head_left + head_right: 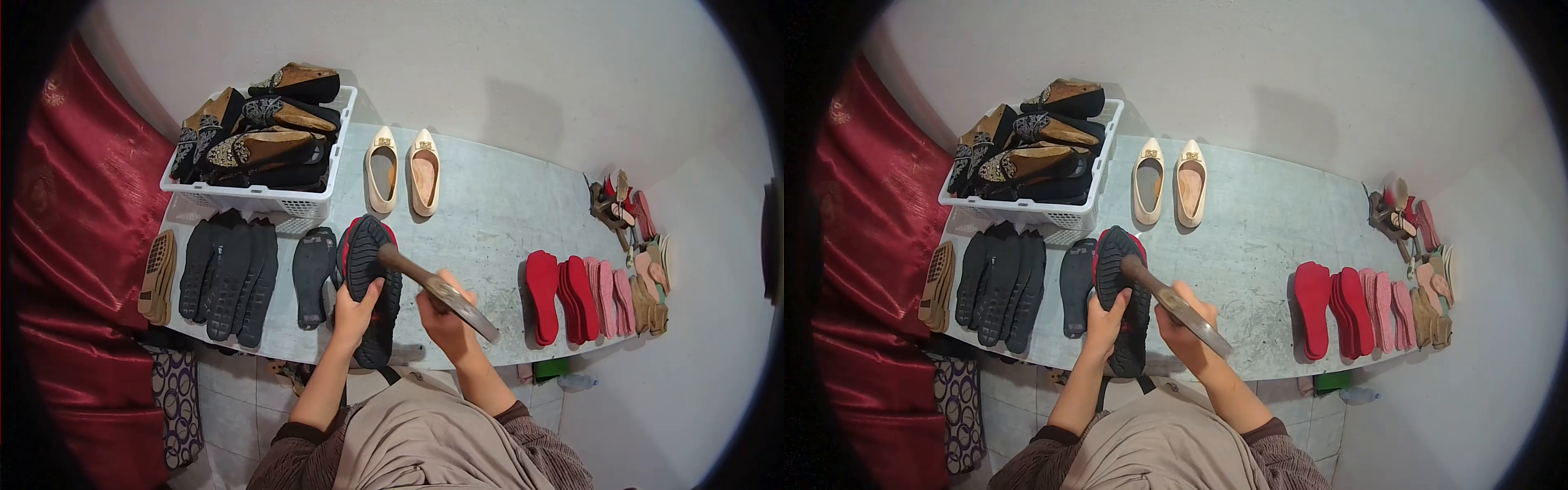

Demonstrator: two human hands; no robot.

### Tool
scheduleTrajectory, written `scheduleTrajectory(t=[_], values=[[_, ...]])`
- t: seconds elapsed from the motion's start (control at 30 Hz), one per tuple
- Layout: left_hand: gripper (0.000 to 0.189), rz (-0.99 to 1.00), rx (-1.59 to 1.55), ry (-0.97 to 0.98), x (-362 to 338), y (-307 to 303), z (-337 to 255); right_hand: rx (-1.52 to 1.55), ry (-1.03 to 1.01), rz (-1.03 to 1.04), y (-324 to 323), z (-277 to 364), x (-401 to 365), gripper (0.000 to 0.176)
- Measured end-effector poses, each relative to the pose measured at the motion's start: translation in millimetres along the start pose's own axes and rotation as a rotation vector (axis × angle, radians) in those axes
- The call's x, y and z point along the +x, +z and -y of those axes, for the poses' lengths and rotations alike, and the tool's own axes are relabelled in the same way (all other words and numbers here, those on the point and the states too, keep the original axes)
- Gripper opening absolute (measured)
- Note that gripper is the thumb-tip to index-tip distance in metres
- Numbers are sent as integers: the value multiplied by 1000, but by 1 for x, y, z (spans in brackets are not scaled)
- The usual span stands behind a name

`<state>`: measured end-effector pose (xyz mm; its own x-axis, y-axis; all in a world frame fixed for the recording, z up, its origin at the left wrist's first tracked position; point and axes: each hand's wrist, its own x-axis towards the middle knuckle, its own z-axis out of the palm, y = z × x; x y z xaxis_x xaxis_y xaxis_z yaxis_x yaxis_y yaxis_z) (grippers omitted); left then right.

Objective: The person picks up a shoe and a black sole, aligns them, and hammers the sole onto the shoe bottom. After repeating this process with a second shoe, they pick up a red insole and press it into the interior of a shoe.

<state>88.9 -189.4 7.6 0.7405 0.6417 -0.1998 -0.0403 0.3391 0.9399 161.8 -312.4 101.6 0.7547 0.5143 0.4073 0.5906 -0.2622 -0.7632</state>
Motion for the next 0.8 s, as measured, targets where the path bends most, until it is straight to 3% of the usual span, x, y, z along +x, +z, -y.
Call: scheduleTrajectory(t=[0.1, 0.2, 0.23, 0.3, 0.33, 0.37, 0.43, 0.47, 0.5, 0.67, 0.73, 0.8], values=[[29, 21, 15, 41, 3, 3, 1, -57, -10, 56, -5, -8, -1, 14], [28, 0, 80, 33, 2, 5, 0, 106, 12, -139, -14, -3, -12, 15], [28, 1, 86, -2, 1, 6, -2, 106, 18, -138, -11, -5, -13, 15], [30, 34, 61, 14, 1, 7, -3, -131, -164, -134, -6, -5, -4, 16], [31, 62, 32, 25, 0, 9, -2, -71, -114, 11, -4, -10, 0, 16], [31, 68, 32, 27, 0, 10, 0, -74, -114, 5, -5, -9, -1, 16], [33, 17, 66, 130, 1, 12, 1, -53, -147, -118, -5, -6, 0, 15], [33, 7, 63, 122, 1, 12, 2, 9, -188, -203, 0, -12, -3, 17], [33, -19, 103, 72, -1, 12, -1, 175, -104, -260, 11, -20, -8, 17], [32, -9, 64, -98, -8, 15, -13, -44, -217, -30, 16, -8, 24, 11], [33, -5, 63, 45, -5, 11, -3, 22, -228, -95, 14, 0, 21, 11], [33, -22, 54, 19, -6, 8, 0, 200, -148, -161, 16, 1, 7, 11]])
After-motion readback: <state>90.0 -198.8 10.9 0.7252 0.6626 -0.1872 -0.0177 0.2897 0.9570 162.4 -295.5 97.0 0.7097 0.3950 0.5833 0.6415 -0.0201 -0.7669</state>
